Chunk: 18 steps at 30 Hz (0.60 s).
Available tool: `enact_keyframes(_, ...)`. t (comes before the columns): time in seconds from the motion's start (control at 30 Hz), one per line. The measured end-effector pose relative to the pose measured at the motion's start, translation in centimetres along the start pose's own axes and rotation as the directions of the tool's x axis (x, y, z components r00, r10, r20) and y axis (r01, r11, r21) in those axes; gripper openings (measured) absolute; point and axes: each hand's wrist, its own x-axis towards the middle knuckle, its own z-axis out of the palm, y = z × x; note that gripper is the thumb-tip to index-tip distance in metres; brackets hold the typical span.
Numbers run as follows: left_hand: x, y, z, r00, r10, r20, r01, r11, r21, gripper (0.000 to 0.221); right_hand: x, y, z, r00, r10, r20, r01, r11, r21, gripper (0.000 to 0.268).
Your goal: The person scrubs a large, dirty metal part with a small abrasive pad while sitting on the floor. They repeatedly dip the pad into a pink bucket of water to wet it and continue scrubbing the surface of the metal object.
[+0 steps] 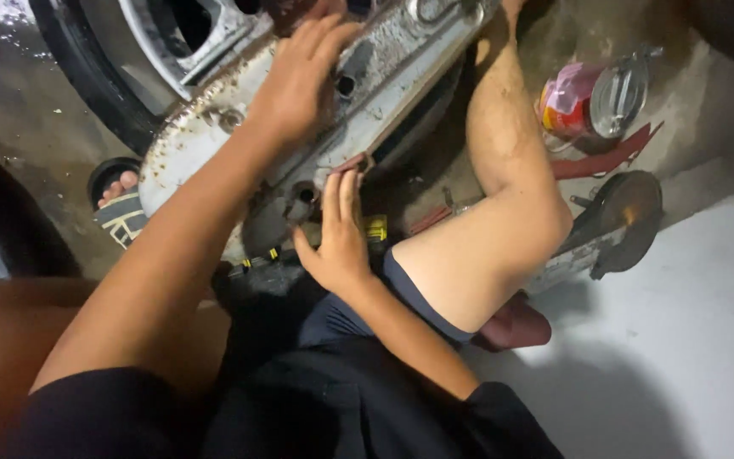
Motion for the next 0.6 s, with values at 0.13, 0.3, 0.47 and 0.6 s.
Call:
enact_keyframes(0.13, -0.4, -0.2, 0.3, 0.972, 0.194, -0.136, -0.190, 0.981, 0.042, 0.071, -0.4, 1.7, 0.2, 0.975, -0.094, -0.199, 0.079, 0.993, -0.082, 0.056)
enact_keyframes(0.3, -0.6, -0.6, -0.2, 0.991, 0.134, -0.010, -0.134, 0.990, 0.039, 0.059, 1.2, 3.7, -5.2, 0.959, 0.128, -0.252, -0.027, 0.930, 0.367, 0.019)
enact_keyframes(0.47, -0.2, 1.3, -0.5, 0.940, 0.007, 0.340, -0.131, 0.930, 0.342, 0.115, 3.5, 14.3, -9.1, 0.769, 0.571, -0.289, -0.095, 0.548, 0.831, 0.028)
enact_keyframes(0.6, -0.2, 3.1, 0.1, 0.875, -0.161, 0.457, -0.154, 0.802, 0.577, 0.154, 5.4, 13.4, -12.8, 0.664, 0.739, -0.112, 0.060, 0.096, 0.994, 0.032)
